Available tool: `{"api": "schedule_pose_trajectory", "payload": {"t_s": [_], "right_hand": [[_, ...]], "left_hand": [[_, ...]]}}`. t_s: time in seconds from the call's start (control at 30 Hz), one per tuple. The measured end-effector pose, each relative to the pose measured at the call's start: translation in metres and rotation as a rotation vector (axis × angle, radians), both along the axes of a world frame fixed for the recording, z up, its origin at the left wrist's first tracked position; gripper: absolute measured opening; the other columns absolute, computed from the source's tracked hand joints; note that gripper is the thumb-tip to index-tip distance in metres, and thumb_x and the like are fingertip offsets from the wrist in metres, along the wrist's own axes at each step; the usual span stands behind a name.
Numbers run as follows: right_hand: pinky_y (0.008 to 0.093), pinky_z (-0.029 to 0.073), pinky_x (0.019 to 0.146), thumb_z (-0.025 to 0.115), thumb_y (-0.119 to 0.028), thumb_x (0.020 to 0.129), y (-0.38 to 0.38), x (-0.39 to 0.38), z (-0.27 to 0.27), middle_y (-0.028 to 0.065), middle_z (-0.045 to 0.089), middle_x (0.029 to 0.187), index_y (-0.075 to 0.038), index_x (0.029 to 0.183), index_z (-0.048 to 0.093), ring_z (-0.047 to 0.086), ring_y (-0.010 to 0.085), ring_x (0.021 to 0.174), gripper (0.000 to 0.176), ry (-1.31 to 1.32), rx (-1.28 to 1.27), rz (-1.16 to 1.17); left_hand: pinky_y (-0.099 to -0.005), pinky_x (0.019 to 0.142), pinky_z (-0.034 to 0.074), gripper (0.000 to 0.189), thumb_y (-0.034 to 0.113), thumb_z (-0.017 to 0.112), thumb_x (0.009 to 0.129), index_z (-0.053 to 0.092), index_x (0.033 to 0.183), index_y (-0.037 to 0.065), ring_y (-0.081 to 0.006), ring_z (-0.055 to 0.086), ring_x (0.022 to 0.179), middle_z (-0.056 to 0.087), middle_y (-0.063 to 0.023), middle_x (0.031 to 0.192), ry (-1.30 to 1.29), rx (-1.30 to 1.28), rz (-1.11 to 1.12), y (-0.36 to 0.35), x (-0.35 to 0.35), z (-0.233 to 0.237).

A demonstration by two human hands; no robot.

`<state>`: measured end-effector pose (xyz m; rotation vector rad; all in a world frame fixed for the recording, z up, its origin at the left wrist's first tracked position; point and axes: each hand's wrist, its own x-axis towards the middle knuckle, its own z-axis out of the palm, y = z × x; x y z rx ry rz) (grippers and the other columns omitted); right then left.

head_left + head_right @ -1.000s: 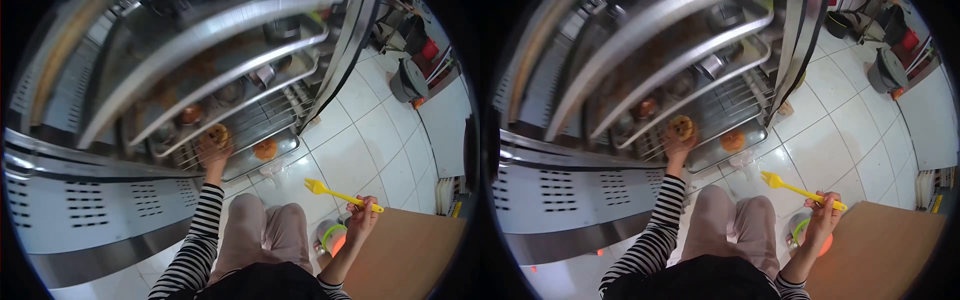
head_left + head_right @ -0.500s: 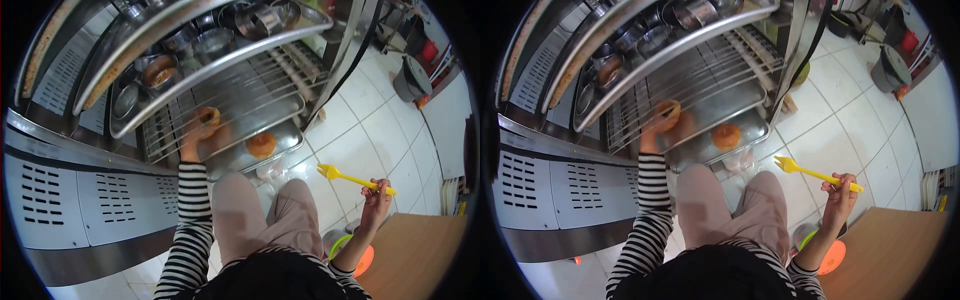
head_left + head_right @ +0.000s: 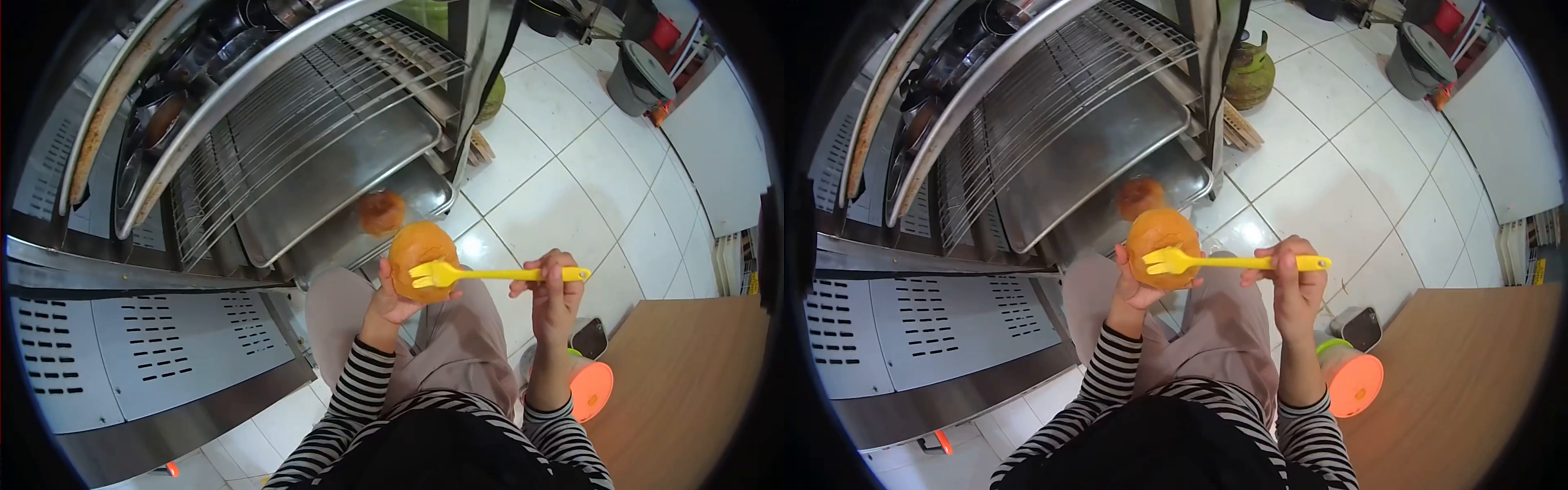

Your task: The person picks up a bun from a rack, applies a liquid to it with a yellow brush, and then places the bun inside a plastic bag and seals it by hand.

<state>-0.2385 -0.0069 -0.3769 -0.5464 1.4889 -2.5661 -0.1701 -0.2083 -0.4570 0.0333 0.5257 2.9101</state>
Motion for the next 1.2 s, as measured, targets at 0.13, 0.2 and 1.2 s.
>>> {"api": "schedule_pose_trajectory", "payload": {"t_s": [0.13,0.2,1.2], "right_hand": [[0.0278,0.05,0.056,0.044,-0.018,0.09,0.01,-0.007,-0.005,0.0133,0.051,0.078,0.003,0.08,0.048,0.058,0.0189,0.059,0.023,0.123,0.199,-0.193],[0.0277,0.049,0.057,0.045,-0.016,0.089,0.009,-0.003,-0.003,0.0127,0.051,0.077,0.004,0.081,0.05,0.058,0.0181,0.059,0.022,0.311,0.266,-0.124],[0.0273,0.049,0.057,0.049,-0.01,0.086,0.017,-0.013,0.003,0.0107,0.053,0.073,0.003,0.077,0.052,0.057,0.016,0.059,0.016,0.313,0.205,-0.219]], "left_hand": [[-0.0531,0.09,0.037,0.089,0.066,0.054,0.066,0.029,0.13,0.011,-0.033,0.038,0.117,0.038,-0.0127,0.128,-0.088,-0.116,0.013,-0.001,0.008,-0.008],[-0.0545,0.09,0.036,0.089,0.066,0.053,0.066,0.027,0.132,0.013,-0.0366,0.034,0.119,0.036,-0.0136,0.129,-0.094,-0.183,-0.002,0.001,0.01,-0.01],[-0.0433,0.099,0.03,0.094,0.054,0.068,0.061,0.029,0.129,0.003,-0.0342,0.039,0.116,0.037,-0.0165,0.129,-0.045,-0.222,0.012,0.015,0.015,0.004]]}}
